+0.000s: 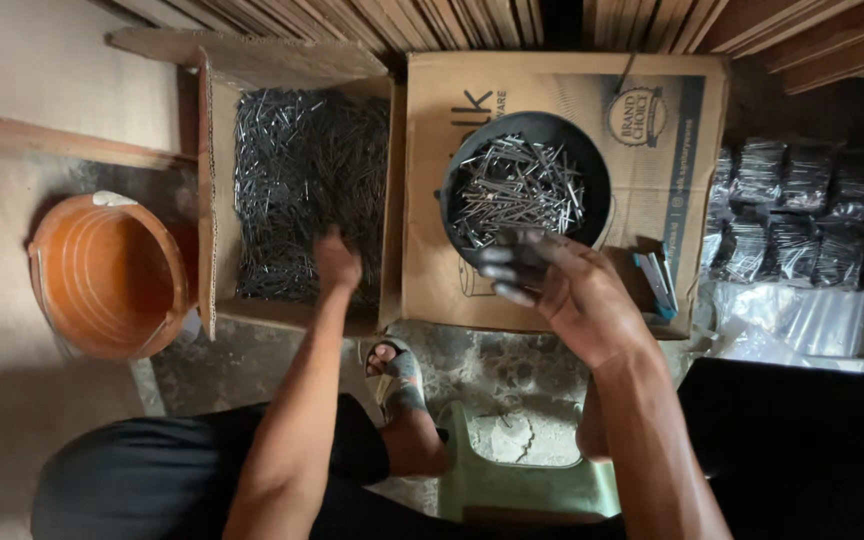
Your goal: The person picks up nails from a cardboard box, places them into a small pan, and later sorts individual nails into a plastic bag.
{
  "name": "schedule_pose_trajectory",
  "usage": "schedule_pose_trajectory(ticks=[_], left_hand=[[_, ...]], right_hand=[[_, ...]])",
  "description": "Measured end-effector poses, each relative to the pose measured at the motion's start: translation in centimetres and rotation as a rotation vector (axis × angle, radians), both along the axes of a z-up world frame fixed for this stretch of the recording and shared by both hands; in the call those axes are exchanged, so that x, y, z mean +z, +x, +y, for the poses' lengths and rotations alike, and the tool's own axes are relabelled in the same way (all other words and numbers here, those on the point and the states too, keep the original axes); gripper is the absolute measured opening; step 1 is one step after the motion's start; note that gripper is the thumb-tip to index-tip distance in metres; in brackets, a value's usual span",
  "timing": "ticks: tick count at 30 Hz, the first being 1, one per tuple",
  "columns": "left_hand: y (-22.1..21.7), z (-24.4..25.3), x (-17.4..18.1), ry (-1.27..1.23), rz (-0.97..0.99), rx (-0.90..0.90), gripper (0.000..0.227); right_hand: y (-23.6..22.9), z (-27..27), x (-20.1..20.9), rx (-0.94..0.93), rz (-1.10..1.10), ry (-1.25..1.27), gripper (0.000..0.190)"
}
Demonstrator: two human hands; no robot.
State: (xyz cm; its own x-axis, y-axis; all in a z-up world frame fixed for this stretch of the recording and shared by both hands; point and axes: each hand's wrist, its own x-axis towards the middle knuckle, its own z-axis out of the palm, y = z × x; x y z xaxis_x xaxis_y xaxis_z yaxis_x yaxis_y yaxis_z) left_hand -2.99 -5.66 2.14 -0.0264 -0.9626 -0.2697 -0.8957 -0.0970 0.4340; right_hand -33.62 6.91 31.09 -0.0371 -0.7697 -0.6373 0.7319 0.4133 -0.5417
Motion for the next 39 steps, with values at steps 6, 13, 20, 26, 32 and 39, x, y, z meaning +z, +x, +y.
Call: schedule_pose_trajectory(ticks=[6, 13, 20, 26, 32, 39], left_hand=[[4.4, 5.8, -8.4, -0.304, -0.125, -0.178, 0.037], [2.4, 5.6, -6.4, 0.004, -0.027, 0.093, 0.023], [5.0, 7.1, -11.4, -0.163, 0.012, 0.049, 0.021], [6.6, 7.4, -16.7, -0.136, -0.084, 0.079, 0.016], [5.8, 7.1, -12.9, -0.286, -0.025, 0.055, 0.012], [3.1, 6.2, -5.6, -0.098, 0.054, 0.170, 0.014]], right_hand=[[0.2, 0.0, -1.5, -0.013, 0.032, 0.058, 0.022], [0.3, -0.2, -2.1, -0.021, 0.052, 0.091, 0.021], [0.7, 0.3, -3.3, -0.064, 0.098, 0.000, 0.018], [0.4, 0.1, -1.2, -0.184, 0.192, -0.068, 0.015], [0.0, 0.7, -1.7, -0.264, 0.117, -0.165, 0.013], [-0.1, 0.9, -0.9, -0.267, 0.145, -0.126, 0.013]])
